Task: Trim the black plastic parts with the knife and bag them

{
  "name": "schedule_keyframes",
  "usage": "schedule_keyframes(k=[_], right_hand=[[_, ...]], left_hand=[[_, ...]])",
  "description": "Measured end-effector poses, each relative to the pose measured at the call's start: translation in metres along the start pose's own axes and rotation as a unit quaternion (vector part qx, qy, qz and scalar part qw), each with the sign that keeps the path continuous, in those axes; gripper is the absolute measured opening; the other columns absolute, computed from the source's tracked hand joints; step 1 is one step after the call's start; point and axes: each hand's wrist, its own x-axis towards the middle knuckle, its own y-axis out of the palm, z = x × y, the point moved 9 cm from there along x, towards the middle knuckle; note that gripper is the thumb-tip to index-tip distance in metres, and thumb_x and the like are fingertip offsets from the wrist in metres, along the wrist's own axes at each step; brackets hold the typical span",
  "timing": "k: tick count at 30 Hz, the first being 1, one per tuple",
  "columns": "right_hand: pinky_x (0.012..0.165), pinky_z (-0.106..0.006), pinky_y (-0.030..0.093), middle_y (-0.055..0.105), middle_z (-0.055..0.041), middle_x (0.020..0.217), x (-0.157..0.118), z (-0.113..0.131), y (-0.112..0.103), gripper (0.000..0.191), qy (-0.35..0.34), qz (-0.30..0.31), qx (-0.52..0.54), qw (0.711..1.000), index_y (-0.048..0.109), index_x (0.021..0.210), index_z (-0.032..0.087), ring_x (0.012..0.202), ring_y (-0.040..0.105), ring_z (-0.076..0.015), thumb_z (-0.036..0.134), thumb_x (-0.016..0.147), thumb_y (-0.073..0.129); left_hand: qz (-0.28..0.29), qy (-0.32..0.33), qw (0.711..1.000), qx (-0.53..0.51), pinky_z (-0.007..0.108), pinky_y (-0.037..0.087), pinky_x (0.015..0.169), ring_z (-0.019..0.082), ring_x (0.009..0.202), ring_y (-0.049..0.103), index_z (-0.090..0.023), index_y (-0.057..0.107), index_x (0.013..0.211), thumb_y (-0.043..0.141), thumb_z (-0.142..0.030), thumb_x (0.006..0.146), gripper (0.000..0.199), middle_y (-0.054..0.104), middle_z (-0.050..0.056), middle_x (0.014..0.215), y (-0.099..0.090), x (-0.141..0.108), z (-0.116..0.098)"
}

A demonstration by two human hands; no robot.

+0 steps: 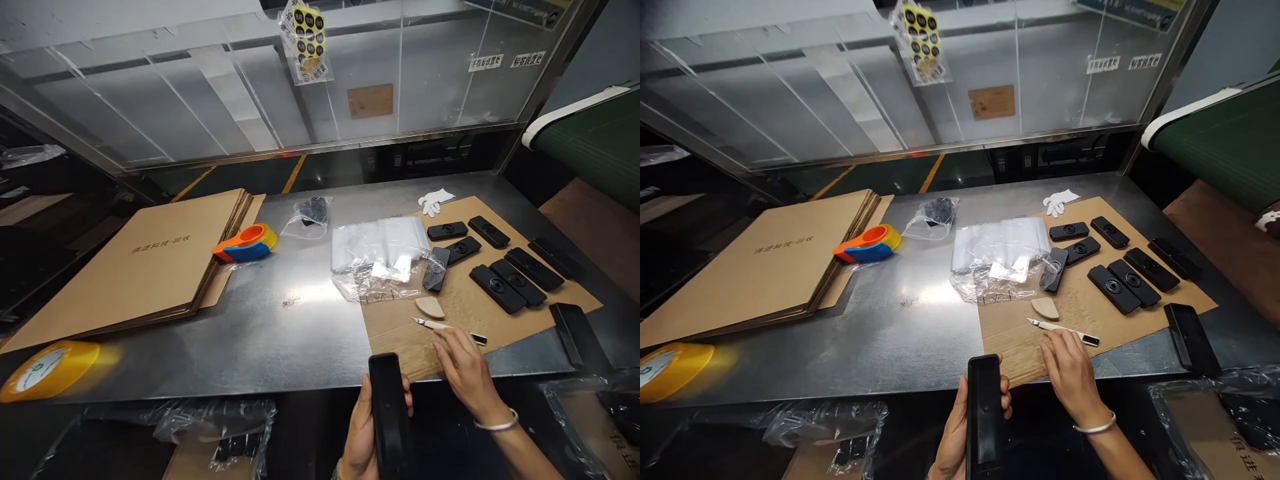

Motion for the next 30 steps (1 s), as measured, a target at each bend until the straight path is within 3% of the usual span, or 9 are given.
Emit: schedule_keyframes(k=[2, 4, 9, 13, 16, 19, 22, 26, 30], right_hand=[[0.077, -0.04, 0.04, 0.058, -0.0121, 0.096, 0.011, 0.0, 0.002, 0.027, -0.043, -0.023, -0.161, 0.986, 0.055, 0.106, 0.015, 0.09, 0.05, -0.027, 0.03, 0.087, 0.043], [0.071, -0.039, 0.039, 0.058, -0.0112, 0.089, 0.018, -0.002, 0.011, 0.022, -0.052, -0.012, -0.243, 0.968, 0.056, 0.102, 0.016, 0.084, 0.049, -0.0268, 0.026, 0.085, 0.046], [0.067, -0.036, 0.038, 0.054, -0.0101, 0.077, 0.019, -0.006, 0.027, 0.017, -0.057, 0.015, -0.248, 0.967, 0.057, 0.081, 0.017, 0.078, 0.047, -0.0254, 0.022, 0.087, 0.042], [0.066, -0.034, 0.038, 0.054, -0.0091, 0.073, 0.011, -0.004, 0.02, 0.025, -0.052, 0.014, -0.218, 0.974, 0.052, 0.076, 0.017, 0.074, 0.049, -0.0235, 0.022, 0.091, 0.032], [0.065, -0.029, 0.041, 0.056, -0.0057, 0.075, -0.001, 0.01, 0.003, 0.021, -0.048, 0.011, -0.116, 0.992, 0.049, 0.09, 0.017, 0.073, 0.053, -0.0186, 0.024, 0.093, 0.03], [0.063, -0.025, 0.042, 0.055, -0.0014, 0.073, -0.016, 0.026, -0.003, 0.016, -0.007, 0.066, 0.068, 0.996, 0.048, 0.093, 0.02, 0.066, 0.053, -0.0139, 0.027, 0.093, 0.033], [0.058, -0.023, 0.041, 0.052, 0.0011, 0.068, -0.034, 0.038, 0.006, 0.017, 0.045, 0.153, 0.166, 0.973, 0.048, 0.091, 0.021, 0.059, 0.05, -0.0122, 0.03, 0.093, 0.034], [0.055, -0.022, 0.037, 0.049, 0.0021, 0.065, -0.055, 0.049, 0.015, 0.027, 0.083, 0.225, 0.231, 0.943, 0.048, 0.078, 0.021, 0.058, 0.046, -0.0107, 0.036, 0.093, 0.031], [0.053, -0.021, 0.037, 0.054, 0.0025, 0.059, -0.075, 0.067, 0.025, 0.032, 0.111, 0.336, 0.278, 0.893, 0.048, 0.075, 0.021, 0.054, 0.047, -0.0106, 0.041, 0.093, 0.029]], left_hand=[[0.0, -0.01, 1.0, -0.013, 0.025, 0.044, 0.068, 0.013, 0.07, 0.056, -0.013, 0.064, 0.099, 0.049, -0.051, 0.08, 0.045, 0.061, 0.007, 0.084, 0.002, 0.0, 0.002], [-0.006, -0.018, 0.999, -0.03, 0.024, 0.044, 0.067, 0.013, 0.069, 0.056, -0.014, 0.063, 0.1, 0.047, -0.049, 0.082, 0.043, 0.061, 0.007, 0.084, 0.003, 0.0, 0.004], [-0.034, -0.017, 0.998, -0.049, 0.024, 0.045, 0.067, 0.012, 0.069, 0.055, -0.012, 0.061, 0.106, 0.042, -0.046, 0.085, 0.044, 0.059, 0.007, 0.084, 0.002, -0.002, 0.0], [-0.054, 0.002, 0.997, -0.049, 0.024, 0.045, 0.066, 0.012, 0.069, 0.055, -0.011, 0.059, 0.108, 0.04, -0.046, 0.086, 0.045, 0.059, 0.007, 0.084, 0.0, -0.003, -0.006], [-0.041, 0.004, 0.998, -0.05, 0.024, 0.046, 0.067, 0.013, 0.069, 0.056, -0.011, 0.061, 0.106, 0.039, -0.046, 0.086, 0.046, 0.06, 0.007, 0.083, 0.003, -0.003, -0.008], [-0.037, 0.017, 0.998, -0.046, 0.024, 0.046, 0.068, 0.013, 0.07, 0.057, -0.01, 0.064, 0.101, 0.039, -0.046, 0.087, 0.046, 0.062, 0.007, 0.082, 0.004, -0.003, -0.01], [-0.049, 0.027, 0.998, -0.04, 0.024, 0.047, 0.068, 0.013, 0.069, 0.058, -0.011, 0.065, 0.098, 0.039, -0.045, 0.087, 0.044, 0.063, 0.007, 0.081, 0.001, -0.004, -0.012], [-0.056, 0.023, 0.997, -0.038, 0.023, 0.047, 0.068, 0.012, 0.066, 0.059, -0.01, 0.066, 0.092, 0.04, -0.047, 0.086, 0.046, 0.064, 0.007, 0.075, -0.003, -0.004, -0.011], [-0.125, 0.037, 0.991, 0.0, 0.021, 0.048, 0.062, 0.011, 0.059, 0.059, -0.009, 0.066, 0.085, 0.04, -0.053, 0.083, 0.052, 0.065, 0.007, 0.066, -0.016, -0.006, -0.014]])
